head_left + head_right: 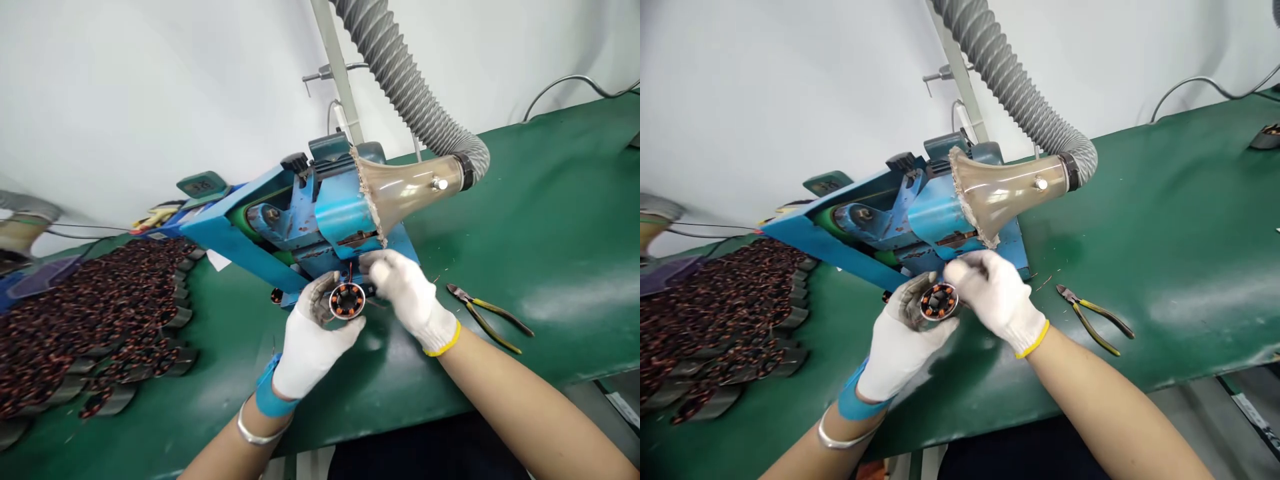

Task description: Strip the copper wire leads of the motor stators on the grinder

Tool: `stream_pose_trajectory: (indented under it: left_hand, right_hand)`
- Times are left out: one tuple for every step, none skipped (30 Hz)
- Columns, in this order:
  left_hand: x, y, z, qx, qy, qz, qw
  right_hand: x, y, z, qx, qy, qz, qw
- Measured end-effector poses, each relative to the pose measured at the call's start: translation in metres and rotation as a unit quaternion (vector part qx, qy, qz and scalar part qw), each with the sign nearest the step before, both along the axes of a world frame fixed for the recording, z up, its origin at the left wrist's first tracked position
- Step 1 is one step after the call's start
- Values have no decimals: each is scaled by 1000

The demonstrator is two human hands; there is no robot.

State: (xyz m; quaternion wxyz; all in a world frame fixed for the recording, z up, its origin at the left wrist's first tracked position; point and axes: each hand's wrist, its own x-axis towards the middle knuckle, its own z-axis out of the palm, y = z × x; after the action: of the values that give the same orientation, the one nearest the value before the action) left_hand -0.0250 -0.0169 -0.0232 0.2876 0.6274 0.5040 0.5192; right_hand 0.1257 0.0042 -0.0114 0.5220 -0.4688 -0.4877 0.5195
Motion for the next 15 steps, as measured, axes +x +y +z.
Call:
stream_pose_trajectory:
  left_hand:
    - [4, 4, 2, -11, -26, -6, 1000]
    - [7, 8, 5, -19, -49, -12, 999]
    - [11, 11, 8, -23, -66, -15, 997]
    - [15, 15, 10, -24, -76, -12, 997]
    - [18, 18, 12, -23, -83, -5, 996]
    - [21, 20, 14, -23, -87, 3, 996]
    - [24, 22, 14, -24, -89, 7, 996]
    - [26, 24, 14, -26, -92, 10, 995]
    - [28, 26, 14, -29, -95, 11, 995]
    - [30, 28, 13, -31, -99, 11, 995]
    - [31, 29, 12, -33, -102, 9, 994]
    - [31, 31, 12, -35, -104, 7, 994]
    - [32, 32, 12, -35, -106, 4, 994]
    - [31, 33, 11, -34, -107, 0, 994]
    - [31, 33, 11, -31, -106, -4, 994]
  right_hand:
    - [1, -3, 5, 10, -60, 24, 998]
    - [1, -7, 10, 18, -103, 36, 994]
    - [1, -10, 13, 23, -130, 36, 991]
    - [-1, -11, 16, 27, -147, 27, 988]
    - [-2, -12, 17, 30, -150, 21, 988]
    - [-3, -11, 17, 34, -137, 20, 990]
    - [-3, -9, 15, 38, -116, 25, 992]
    - [-3, -6, 14, 42, -95, 33, 994]
    - [-3, -2, 12, 45, -79, 39, 995]
    - [-2, 1, 10, 44, -70, 43, 996]
    - [-2, 3, 9, 39, -66, 44, 996]
    - [-1, 5, 8, 35, -65, 42, 996]
    - [-1, 6, 9, 34, -64, 40, 997]
    - [-1, 7, 9, 38, -60, 39, 997]
    - [-1, 6, 11, 41, -57, 38, 997]
